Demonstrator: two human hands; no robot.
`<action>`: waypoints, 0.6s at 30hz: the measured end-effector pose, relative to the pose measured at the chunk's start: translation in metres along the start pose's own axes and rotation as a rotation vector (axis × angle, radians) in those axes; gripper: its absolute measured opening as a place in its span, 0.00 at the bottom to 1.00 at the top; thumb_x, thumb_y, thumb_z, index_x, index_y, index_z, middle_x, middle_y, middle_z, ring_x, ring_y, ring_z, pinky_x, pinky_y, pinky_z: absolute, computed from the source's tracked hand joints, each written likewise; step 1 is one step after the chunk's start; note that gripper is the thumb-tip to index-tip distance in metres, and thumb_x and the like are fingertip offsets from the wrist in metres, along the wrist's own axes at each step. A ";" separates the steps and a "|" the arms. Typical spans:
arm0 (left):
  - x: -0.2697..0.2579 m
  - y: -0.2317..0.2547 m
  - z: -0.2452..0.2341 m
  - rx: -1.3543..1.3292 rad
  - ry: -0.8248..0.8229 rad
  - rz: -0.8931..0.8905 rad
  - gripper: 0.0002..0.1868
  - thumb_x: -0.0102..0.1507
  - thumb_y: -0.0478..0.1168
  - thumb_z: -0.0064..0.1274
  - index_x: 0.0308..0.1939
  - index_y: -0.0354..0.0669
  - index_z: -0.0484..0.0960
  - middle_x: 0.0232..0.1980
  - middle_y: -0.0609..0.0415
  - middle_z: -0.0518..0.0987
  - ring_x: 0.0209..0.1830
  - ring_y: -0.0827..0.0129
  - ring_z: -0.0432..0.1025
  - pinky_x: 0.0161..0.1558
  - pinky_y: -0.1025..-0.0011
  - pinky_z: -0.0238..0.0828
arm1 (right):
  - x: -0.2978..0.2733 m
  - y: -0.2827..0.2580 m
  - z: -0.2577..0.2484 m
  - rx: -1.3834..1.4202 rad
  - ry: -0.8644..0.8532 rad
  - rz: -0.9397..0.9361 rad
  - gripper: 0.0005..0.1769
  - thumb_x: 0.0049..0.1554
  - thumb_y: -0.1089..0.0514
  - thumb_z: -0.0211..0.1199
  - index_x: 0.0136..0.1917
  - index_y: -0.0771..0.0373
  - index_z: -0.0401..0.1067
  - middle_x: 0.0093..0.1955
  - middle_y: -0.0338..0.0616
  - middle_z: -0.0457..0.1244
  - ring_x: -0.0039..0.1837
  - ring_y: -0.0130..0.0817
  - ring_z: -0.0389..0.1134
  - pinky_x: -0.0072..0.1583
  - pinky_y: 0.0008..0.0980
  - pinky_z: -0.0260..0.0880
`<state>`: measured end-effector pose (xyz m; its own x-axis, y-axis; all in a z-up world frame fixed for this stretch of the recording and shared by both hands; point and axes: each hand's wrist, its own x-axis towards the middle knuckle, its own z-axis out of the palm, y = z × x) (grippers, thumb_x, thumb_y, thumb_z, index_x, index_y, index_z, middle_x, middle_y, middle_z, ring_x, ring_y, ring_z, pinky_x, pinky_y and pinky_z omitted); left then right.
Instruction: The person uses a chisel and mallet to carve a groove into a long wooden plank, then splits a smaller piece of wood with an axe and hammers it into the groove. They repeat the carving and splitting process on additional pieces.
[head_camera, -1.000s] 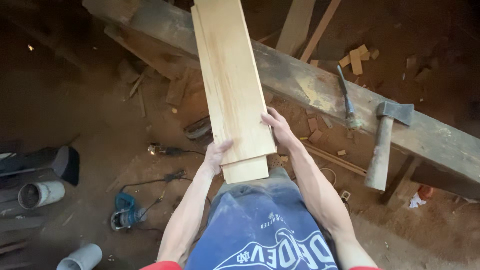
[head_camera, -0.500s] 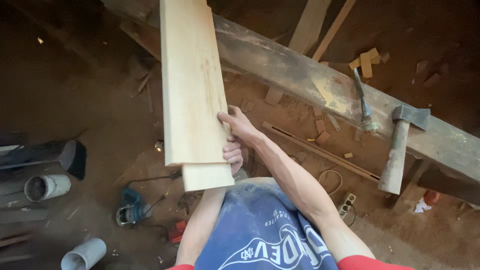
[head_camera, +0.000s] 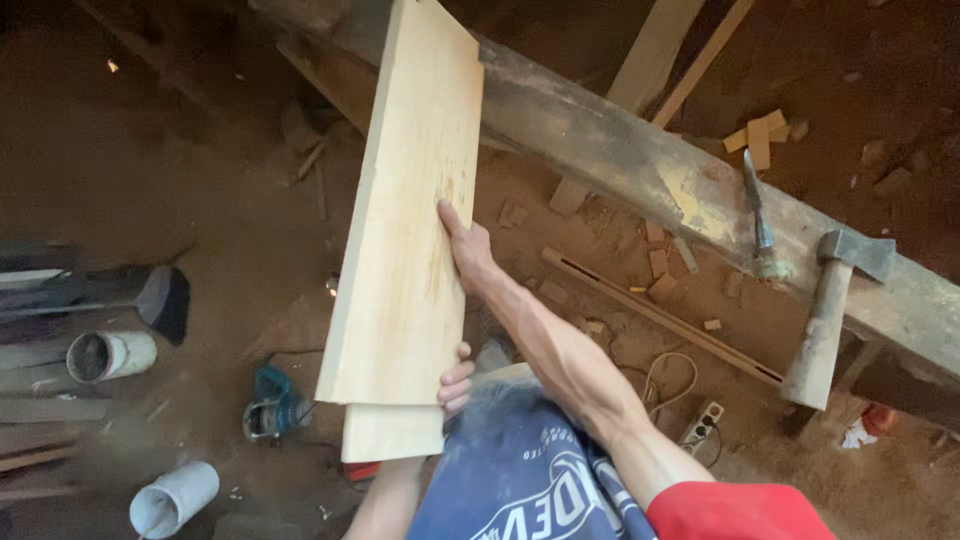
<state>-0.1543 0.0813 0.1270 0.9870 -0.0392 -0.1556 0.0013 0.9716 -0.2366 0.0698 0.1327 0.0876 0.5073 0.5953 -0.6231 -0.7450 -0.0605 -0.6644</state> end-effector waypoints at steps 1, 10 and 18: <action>-0.009 0.006 0.001 0.086 0.060 0.023 0.24 0.72 0.52 0.38 0.62 0.36 0.65 0.46 0.50 0.68 0.43 0.63 0.67 0.45 0.66 0.67 | -0.002 -0.001 0.001 0.021 0.013 -0.044 0.40 0.57 0.37 0.64 0.68 0.72 0.68 0.60 0.53 0.70 0.56 0.37 0.73 0.58 0.37 0.75; -0.008 0.145 0.087 1.397 0.811 0.268 0.37 0.67 0.57 0.44 0.76 0.45 0.57 0.71 0.50 0.67 0.67 0.61 0.66 0.62 0.60 0.64 | -0.050 -0.055 -0.053 -0.279 0.304 -0.513 0.44 0.48 0.42 0.77 0.67 0.68 0.64 0.57 0.51 0.71 0.56 0.34 0.74 0.58 0.34 0.76; 0.202 0.161 0.135 1.931 0.086 0.710 0.46 0.70 0.73 0.39 0.74 0.37 0.57 0.74 0.37 0.68 0.76 0.47 0.67 0.74 0.44 0.68 | -0.041 -0.034 -0.124 -0.395 0.180 -1.013 0.38 0.50 0.41 0.81 0.62 0.59 0.65 0.54 0.46 0.73 0.55 0.34 0.79 0.56 0.34 0.81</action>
<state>0.0675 0.2613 0.1874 0.8827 0.4220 0.2067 -0.1080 -0.2460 0.9632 0.1281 0.0112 0.0849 0.8844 0.3908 0.2553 0.2266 0.1187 -0.9667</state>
